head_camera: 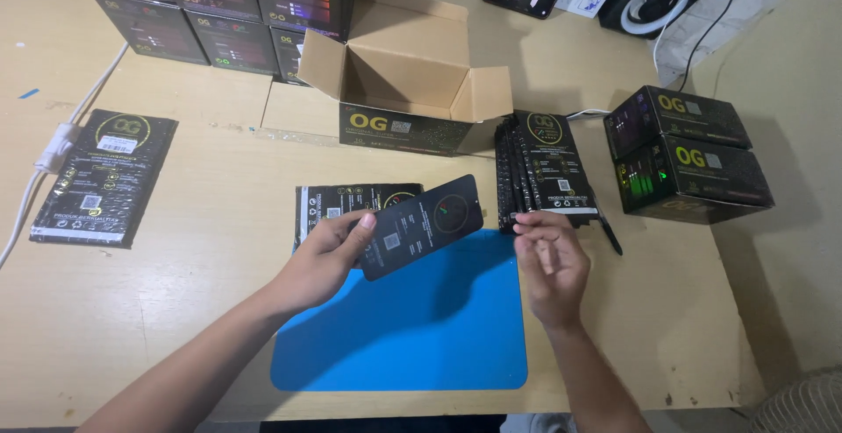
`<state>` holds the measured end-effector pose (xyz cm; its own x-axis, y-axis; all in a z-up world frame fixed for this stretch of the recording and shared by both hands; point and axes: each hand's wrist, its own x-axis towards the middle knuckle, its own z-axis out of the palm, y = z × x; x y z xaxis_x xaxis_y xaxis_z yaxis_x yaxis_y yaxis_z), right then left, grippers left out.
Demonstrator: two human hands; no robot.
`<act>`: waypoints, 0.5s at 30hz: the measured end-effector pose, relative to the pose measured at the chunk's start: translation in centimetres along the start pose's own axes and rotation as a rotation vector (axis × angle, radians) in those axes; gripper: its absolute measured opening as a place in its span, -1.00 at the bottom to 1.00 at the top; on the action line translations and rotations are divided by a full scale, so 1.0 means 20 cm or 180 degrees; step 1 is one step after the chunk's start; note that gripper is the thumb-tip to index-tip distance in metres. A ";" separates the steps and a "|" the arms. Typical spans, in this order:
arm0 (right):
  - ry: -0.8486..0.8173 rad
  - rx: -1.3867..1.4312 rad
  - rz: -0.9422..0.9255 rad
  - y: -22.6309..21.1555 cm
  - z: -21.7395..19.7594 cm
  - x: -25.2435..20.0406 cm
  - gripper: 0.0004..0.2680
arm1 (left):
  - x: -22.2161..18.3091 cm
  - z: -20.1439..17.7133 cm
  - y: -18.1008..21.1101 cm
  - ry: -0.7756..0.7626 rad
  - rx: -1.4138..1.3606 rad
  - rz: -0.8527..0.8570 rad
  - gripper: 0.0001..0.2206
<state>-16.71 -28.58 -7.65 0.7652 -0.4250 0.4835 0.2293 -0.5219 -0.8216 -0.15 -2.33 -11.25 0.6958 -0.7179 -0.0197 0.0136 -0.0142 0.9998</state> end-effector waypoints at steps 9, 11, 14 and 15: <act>-0.0811 -0.1532 -0.1763 -0.06 0.20 -0.13 -0.70 | -0.08 0.11 0.19 -0.0568 -0.0962 -0.0234 -0.39; -0.0866 -0.1649 -0.1769 -0.08 0.22 -0.13 -0.69 | -0.08 0.15 0.17 -0.0544 -0.1041 -0.0254 -0.40; -0.0946 -0.1856 -0.1840 -0.08 0.25 -0.14 -0.68 | -0.08 0.19 0.13 -0.0572 -0.1248 -0.0229 -0.41; -0.0976 -0.1940 -0.1911 -0.09 0.25 -0.14 -0.68 | -0.09 0.21 0.11 -0.0615 -0.1376 -0.0184 -0.41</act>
<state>-16.20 -22.72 -9.14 0.7663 0.2145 0.6056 0.3498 -0.9300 -0.1132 -4.30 -4.03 -8.99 0.5394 -0.8414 -0.0340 0.3745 0.2036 0.9046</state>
